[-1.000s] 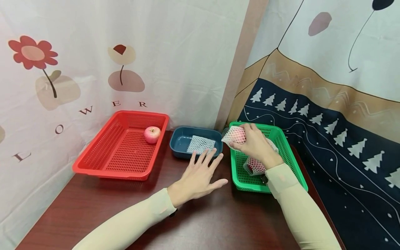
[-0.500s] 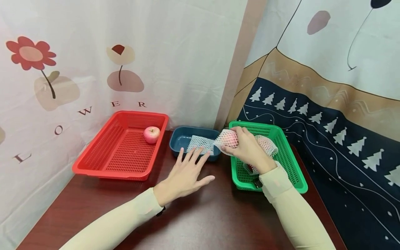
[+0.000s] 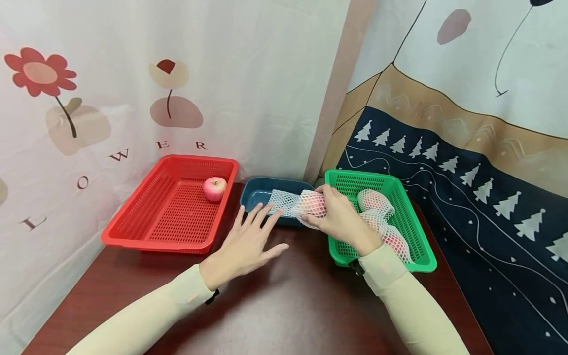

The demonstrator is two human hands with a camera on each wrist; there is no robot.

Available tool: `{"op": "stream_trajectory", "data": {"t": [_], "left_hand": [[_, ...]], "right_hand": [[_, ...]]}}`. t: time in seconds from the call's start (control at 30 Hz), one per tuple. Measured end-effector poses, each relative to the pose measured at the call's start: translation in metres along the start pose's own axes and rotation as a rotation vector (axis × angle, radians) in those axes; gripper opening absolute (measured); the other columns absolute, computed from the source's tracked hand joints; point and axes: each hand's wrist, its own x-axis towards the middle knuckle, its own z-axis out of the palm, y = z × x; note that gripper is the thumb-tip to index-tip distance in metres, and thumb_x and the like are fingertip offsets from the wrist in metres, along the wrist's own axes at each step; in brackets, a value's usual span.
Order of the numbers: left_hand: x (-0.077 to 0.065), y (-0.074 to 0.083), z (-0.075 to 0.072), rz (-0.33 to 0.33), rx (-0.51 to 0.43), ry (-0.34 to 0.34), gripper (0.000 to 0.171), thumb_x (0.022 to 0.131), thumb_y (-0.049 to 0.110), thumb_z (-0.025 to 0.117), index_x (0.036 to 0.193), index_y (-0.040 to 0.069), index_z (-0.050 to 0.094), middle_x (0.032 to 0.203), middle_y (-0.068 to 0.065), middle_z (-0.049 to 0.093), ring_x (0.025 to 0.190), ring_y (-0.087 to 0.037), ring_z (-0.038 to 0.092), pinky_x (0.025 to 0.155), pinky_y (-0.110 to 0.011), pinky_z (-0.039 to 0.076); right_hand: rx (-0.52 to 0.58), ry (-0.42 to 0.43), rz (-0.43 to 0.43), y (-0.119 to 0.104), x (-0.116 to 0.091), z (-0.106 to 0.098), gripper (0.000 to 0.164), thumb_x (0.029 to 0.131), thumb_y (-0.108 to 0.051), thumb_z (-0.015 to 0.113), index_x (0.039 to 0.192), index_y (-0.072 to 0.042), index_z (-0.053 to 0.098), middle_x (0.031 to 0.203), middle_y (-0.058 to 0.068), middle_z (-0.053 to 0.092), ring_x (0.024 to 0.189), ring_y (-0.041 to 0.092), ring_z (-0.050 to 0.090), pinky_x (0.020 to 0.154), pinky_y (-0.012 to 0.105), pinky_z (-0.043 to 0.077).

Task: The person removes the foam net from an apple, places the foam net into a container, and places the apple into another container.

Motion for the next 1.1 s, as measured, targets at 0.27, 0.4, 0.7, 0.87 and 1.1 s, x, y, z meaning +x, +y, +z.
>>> {"op": "stream_trajectory", "data": {"t": [0.27,0.4,0.7,0.87,1.1], "left_hand": [[-0.011,-0.011,-0.009,-0.006,0.012,0.018,0.096,0.109,0.082,0.057,0.181,0.021,0.043,0.187,-0.015,0.043,0.174,-0.046,0.042,0.141,-0.078,0.027],[-0.019,-0.016,-0.009,-0.010,0.020,0.028,0.095,0.109,0.081,0.057,0.181,0.020,0.044,0.187,-0.015,0.044,0.173,-0.045,0.044,0.141,-0.078,0.029],[-0.034,-0.023,-0.010,-0.009,0.013,0.040,0.095,0.108,0.079,0.061,0.181,0.019,0.044,0.186,-0.016,0.046,0.171,-0.047,0.046,0.139,-0.080,0.030],[-0.040,-0.026,-0.012,-0.001,0.003,0.074,0.096,0.107,0.076,0.067,0.179,0.018,0.046,0.184,-0.017,0.048,0.170,-0.047,0.047,0.138,-0.079,0.033],[-0.049,-0.024,-0.011,0.024,-0.020,0.106,0.094,0.106,0.074,0.069,0.177,0.016,0.049,0.182,-0.017,0.051,0.166,-0.046,0.052,0.136,-0.077,0.038]], "right_hand": [[0.011,-0.026,-0.021,-0.016,-0.006,0.012,0.075,0.099,-0.042,0.095,0.149,0.003,0.061,0.138,0.025,0.076,0.122,0.039,0.077,0.108,0.060,0.067],[0.013,-0.053,-0.023,-0.024,-0.009,0.023,0.074,0.100,-0.043,0.094,0.149,0.003,0.063,0.138,0.024,0.077,0.124,0.040,0.077,0.109,0.060,0.067],[-0.006,-0.107,-0.005,-0.036,-0.011,0.046,0.076,0.101,-0.048,0.091,0.152,0.001,0.065,0.139,0.023,0.072,0.118,0.035,0.073,0.105,0.055,0.068],[-0.019,-0.148,-0.002,-0.040,-0.010,0.058,0.076,0.100,-0.053,0.091,0.149,0.000,0.068,0.126,0.019,0.070,0.101,0.026,0.069,0.093,0.048,0.067],[-0.006,-0.186,0.016,-0.043,-0.010,0.073,0.071,0.102,-0.051,0.089,0.147,0.000,0.071,0.133,0.021,0.073,0.112,0.031,0.073,0.103,0.053,0.067]]}}
